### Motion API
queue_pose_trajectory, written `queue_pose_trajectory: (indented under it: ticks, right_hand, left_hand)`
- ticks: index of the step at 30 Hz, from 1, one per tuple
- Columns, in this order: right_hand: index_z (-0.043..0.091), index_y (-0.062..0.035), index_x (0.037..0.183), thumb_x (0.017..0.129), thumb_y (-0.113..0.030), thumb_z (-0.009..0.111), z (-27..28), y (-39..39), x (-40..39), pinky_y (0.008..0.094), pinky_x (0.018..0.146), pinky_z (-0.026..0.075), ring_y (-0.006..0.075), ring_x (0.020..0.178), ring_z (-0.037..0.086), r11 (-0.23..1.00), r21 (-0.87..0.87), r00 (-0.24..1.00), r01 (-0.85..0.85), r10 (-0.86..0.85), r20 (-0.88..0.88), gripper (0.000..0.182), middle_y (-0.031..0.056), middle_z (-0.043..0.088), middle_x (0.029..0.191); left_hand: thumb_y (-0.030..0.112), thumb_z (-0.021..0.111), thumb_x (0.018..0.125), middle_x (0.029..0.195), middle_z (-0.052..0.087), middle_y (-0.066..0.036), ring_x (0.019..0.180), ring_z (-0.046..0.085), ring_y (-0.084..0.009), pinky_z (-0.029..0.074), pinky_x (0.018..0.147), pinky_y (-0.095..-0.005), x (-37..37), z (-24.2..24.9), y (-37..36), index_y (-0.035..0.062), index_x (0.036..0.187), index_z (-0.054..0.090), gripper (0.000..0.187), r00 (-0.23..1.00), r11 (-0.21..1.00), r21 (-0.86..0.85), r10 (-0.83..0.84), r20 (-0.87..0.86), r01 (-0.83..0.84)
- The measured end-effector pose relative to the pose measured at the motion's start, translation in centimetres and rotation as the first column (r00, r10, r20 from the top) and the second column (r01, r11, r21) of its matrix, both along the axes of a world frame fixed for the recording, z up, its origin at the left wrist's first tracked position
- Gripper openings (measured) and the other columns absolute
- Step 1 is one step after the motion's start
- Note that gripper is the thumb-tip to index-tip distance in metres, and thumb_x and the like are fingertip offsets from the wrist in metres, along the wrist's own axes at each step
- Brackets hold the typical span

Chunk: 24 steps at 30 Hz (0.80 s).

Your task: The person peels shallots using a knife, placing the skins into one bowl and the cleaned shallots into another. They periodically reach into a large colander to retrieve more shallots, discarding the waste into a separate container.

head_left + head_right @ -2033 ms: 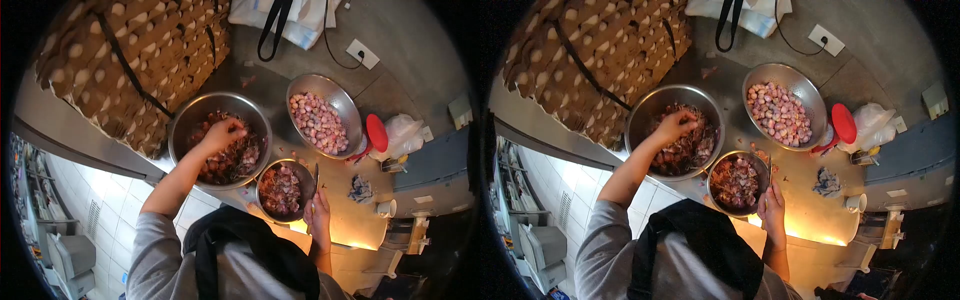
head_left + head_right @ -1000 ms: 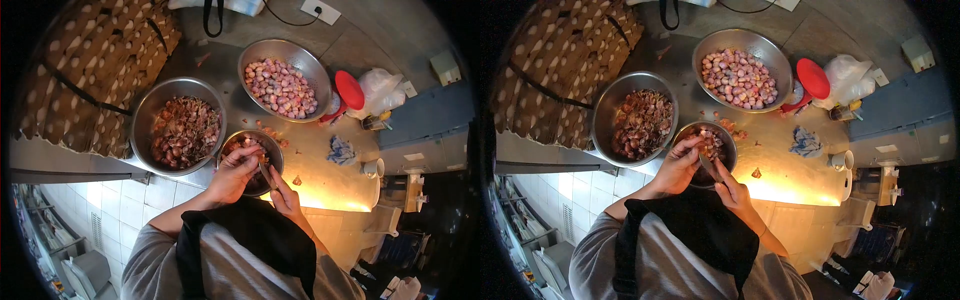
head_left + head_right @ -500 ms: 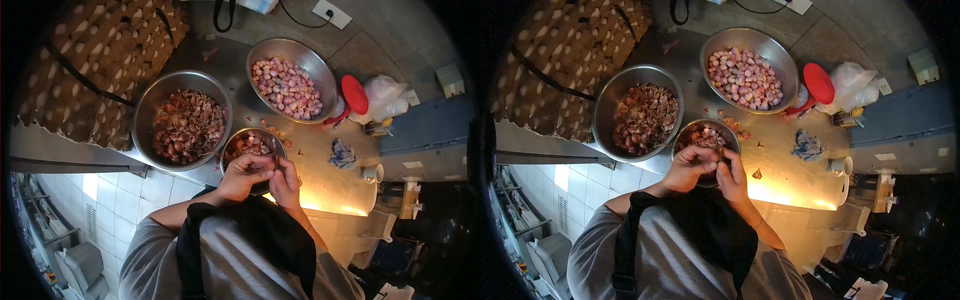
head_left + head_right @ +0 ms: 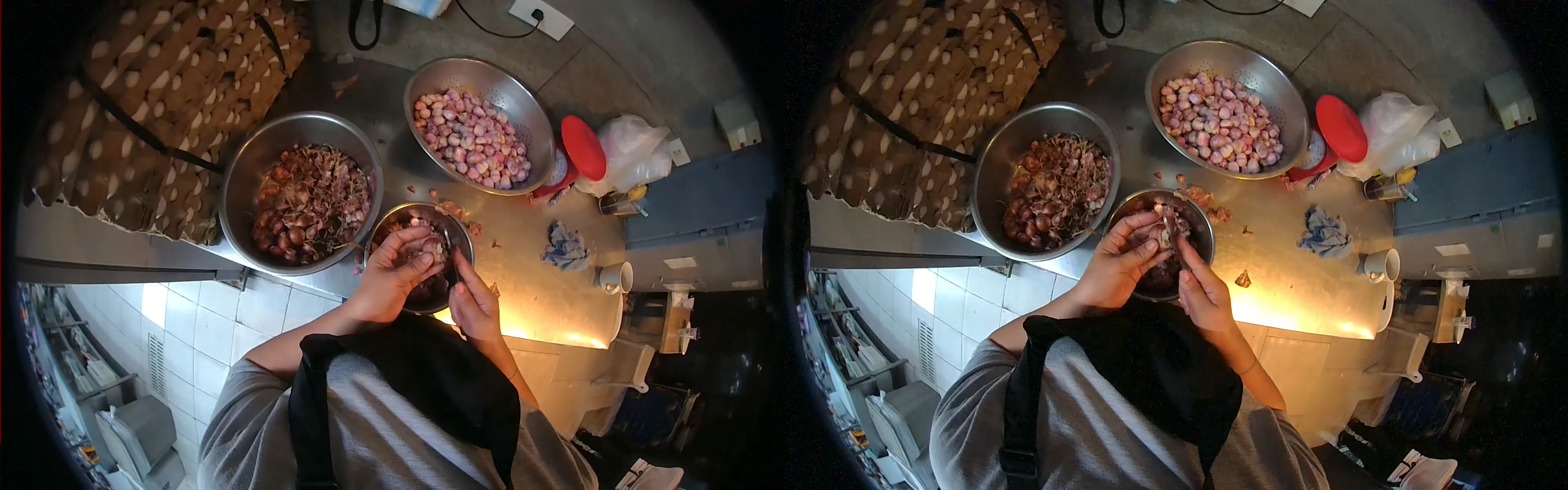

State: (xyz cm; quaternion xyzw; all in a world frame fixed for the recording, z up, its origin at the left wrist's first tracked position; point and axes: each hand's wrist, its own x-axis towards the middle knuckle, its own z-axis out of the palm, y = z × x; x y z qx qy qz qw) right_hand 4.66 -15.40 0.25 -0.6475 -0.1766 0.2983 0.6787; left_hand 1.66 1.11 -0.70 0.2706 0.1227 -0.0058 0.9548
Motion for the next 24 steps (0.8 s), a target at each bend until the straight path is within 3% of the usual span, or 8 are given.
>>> queue_pose_trajectory:
  ticks: [2, 4, 7, 11, 14, 17, 21, 24]
  right_hand:
    - [0.029, -0.0061, 0.134, 0.091, -0.016, 0.041, 0.9, 0.3, -0.7, 0.0177, 0.057, 0.040, 0.0065, 0.060, 0.048, 0.992, -0.128, 0.999, -0.007, 0.013, 0.049, 0.045, 0.0041, 0.058, 0.085]
    - [0.028, -0.0027, 0.133, 0.090, -0.017, 0.043, 0.3, -0.1, -0.8, 0.0222, 0.077, 0.041, 0.0127, 0.085, 0.053, 0.965, -0.262, 0.973, -0.006, 0.066, 0.221, 0.048, 0.0142, 0.051, 0.118]
    - [0.028, -0.0019, 0.133, 0.090, -0.017, 0.044, 0.6, -0.2, -1.1, 0.0237, 0.087, 0.036, 0.0148, 0.101, 0.051, 0.965, -0.261, 0.973, -0.012, 0.071, 0.221, 0.049, 0.0166, 0.045, 0.125]
    - [0.029, -0.0011, 0.132, 0.090, -0.017, 0.045, 0.4, -0.3, -1.1, 0.0251, 0.090, 0.034, 0.0149, 0.105, 0.048, 0.975, -0.221, 0.987, -0.022, 0.057, 0.152, 0.048, 0.0162, 0.044, 0.125]
    - [0.032, -0.0002, 0.129, 0.089, -0.017, 0.045, -0.3, -0.1, -1.2, 0.0266, 0.090, 0.035, 0.0174, 0.100, 0.050, 0.984, -0.177, 0.984, 0.028, 0.004, 0.177, 0.045, 0.0150, 0.048, 0.119]
    - [0.035, -0.0011, 0.124, 0.090, -0.017, 0.045, -2.1, 0.1, -1.0, 0.0245, 0.079, 0.040, 0.0163, 0.086, 0.053, 0.985, -0.141, 0.963, 0.095, -0.056, 0.263, 0.039, 0.0109, 0.053, 0.100]
    - [0.034, -0.0046, 0.115, 0.090, -0.016, 0.044, -1.7, 1.2, -0.9, 0.0173, 0.052, 0.036, 0.0069, 0.057, 0.044, 0.982, 0.147, 0.993, 0.115, -0.118, 0.015, 0.029, 0.0010, 0.047, 0.071]
    - [0.034, -0.0059, 0.111, 0.091, -0.016, 0.043, -1.3, 1.7, -0.9, 0.0171, 0.042, 0.025, 0.0035, 0.048, 0.032, 0.968, 0.180, 0.984, 0.173, -0.161, -0.076, 0.025, -0.0025, 0.039, 0.061]
  left_hand:
    - [-0.001, 0.054, 0.082, 0.107, 0.053, -0.005, 0.100, 0.051, -0.0139, 0.044, 0.086, -0.0291, -0.1, 0.2, 0.1, 0.0047, 0.113, 0.048, 0.031, 1.000, 0.999, 0.031, -0.011, -0.005, 0.011]
    - [-0.001, 0.056, 0.081, 0.105, 0.055, -0.005, 0.097, 0.052, -0.0128, 0.045, 0.084, -0.0267, -0.2, 0.0, 0.0, 0.0038, 0.110, 0.051, 0.029, 1.000, 0.997, 0.072, 0.015, 0.015, -0.016]
    - [-0.001, 0.058, 0.080, 0.099, 0.058, -0.004, 0.092, 0.054, -0.0116, 0.045, 0.082, -0.0242, -0.4, 0.1, -0.1, 0.0035, 0.106, 0.054, 0.027, 0.999, 0.994, 0.101, 0.042, 0.016, -0.043]
    - [-0.002, 0.059, 0.078, 0.094, 0.059, -0.003, 0.087, 0.055, -0.0106, 0.045, 0.081, -0.0233, -0.7, -0.4, -0.6, 0.0037, 0.102, 0.055, 0.025, 0.994, 0.986, 0.122, 0.109, 0.028, -0.111]
    - [-0.002, 0.061, 0.077, 0.093, 0.059, -0.003, 0.084, 0.055, -0.0089, 0.045, 0.075, -0.0216, -0.7, -0.9, -0.8, 0.0040, 0.100, 0.056, 0.024, 0.992, 0.972, 0.203, 0.103, 0.078, -0.117]
    - [-0.001, 0.063, 0.076, 0.091, 0.059, -0.002, 0.081, 0.055, -0.0074, 0.044, 0.068, -0.0196, -0.9, -1.4, -1.1, 0.0042, 0.099, 0.056, 0.024, 0.995, 0.967, 0.239, 0.082, 0.051, -0.092]
    - [0.000, 0.064, 0.076, 0.089, 0.060, -0.001, 0.079, 0.055, -0.0062, 0.043, 0.063, -0.0185, -1.0, -0.7, -1.3, 0.0043, 0.098, 0.056, 0.024, 0.996, 0.952, 0.296, 0.056, 0.070, -0.075]
    - [0.001, 0.063, 0.077, 0.088, 0.060, -0.001, 0.079, 0.055, -0.0063, 0.044, 0.064, -0.0188, -0.9, -1.0, -1.4, 0.0040, 0.097, 0.056, 0.021, 0.997, 0.947, 0.315, 0.047, 0.067, -0.066]
